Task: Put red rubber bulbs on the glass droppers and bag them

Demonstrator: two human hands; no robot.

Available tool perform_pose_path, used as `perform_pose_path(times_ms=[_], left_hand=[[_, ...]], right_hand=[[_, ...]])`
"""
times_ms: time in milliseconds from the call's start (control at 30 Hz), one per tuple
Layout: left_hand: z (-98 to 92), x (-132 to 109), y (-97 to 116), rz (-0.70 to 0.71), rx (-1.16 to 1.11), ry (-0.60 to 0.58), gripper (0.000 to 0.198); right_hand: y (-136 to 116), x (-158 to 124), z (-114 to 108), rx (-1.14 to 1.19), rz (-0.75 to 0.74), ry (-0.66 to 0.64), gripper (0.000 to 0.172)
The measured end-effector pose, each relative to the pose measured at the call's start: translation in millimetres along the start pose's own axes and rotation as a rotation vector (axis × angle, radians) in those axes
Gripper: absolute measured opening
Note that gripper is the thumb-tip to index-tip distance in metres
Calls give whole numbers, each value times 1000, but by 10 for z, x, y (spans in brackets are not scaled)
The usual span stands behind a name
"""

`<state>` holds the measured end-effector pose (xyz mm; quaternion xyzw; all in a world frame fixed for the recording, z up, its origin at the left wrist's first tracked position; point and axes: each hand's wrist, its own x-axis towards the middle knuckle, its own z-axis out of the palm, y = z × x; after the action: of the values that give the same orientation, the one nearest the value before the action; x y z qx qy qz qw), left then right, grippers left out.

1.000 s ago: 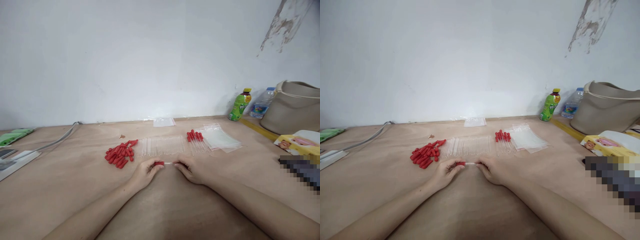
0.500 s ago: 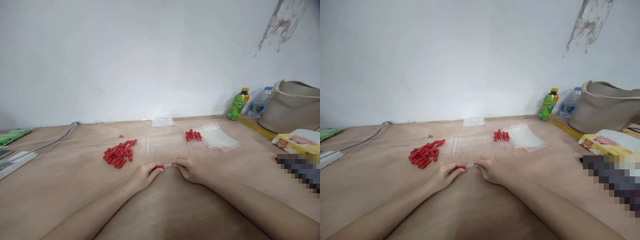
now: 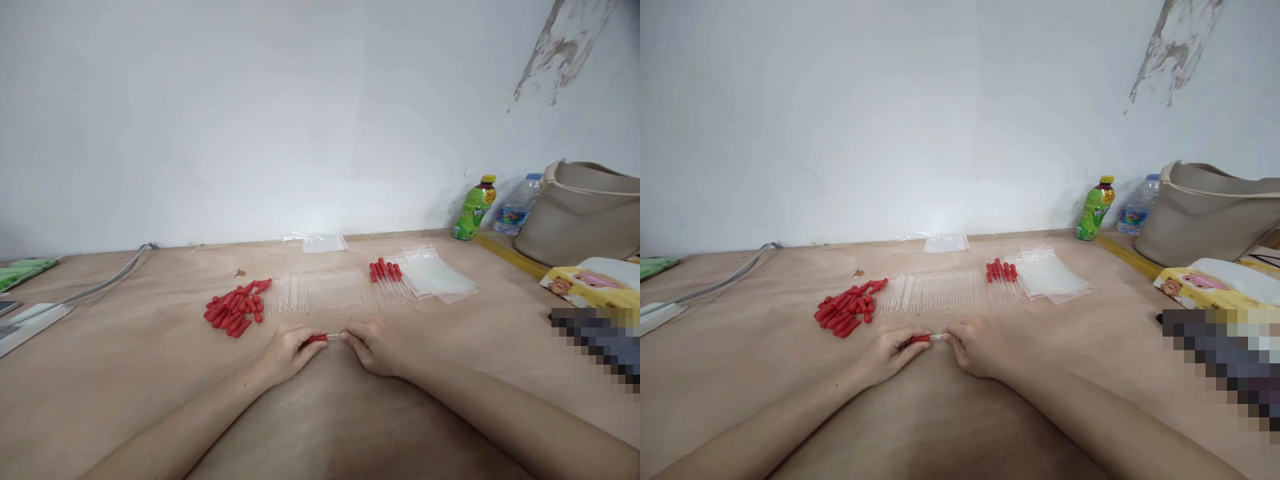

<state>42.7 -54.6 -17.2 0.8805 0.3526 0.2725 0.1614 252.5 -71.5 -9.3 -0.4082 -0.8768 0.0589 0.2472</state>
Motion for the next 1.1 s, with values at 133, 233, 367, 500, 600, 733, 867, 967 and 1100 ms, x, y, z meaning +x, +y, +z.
perform_pose_path(times_ms=[133,233,367,500,600,733,867,967,1100], left_hand=[[1,1,-13,36,10,14,22],[-8,13,-21,51,18,17,21],[-51,52,-14,79,13,29,19],[-105,74,-29,80,39,109,20],[-131,65,-70,-36,53,183,30],[-132,54,-112,-93,48,142,26],[-120,57,-111,-79,65,113,21],[-120,59,-102,-84,65,97,19],[-127,64,-93,-87,70,83,18]], right_hand=[[-26,49,30,54,55,-41,27],[-16,97,39,76,75,-51,26],[-50,136,-4,114,84,-72,26],[-135,119,-125,101,129,-79,21],[-43,140,-287,94,213,-66,21],[429,271,-557,103,467,57,29],[944,332,-671,-142,852,237,28],[1131,278,-609,-192,981,201,28],[1182,214,-496,-204,1002,168,30]])
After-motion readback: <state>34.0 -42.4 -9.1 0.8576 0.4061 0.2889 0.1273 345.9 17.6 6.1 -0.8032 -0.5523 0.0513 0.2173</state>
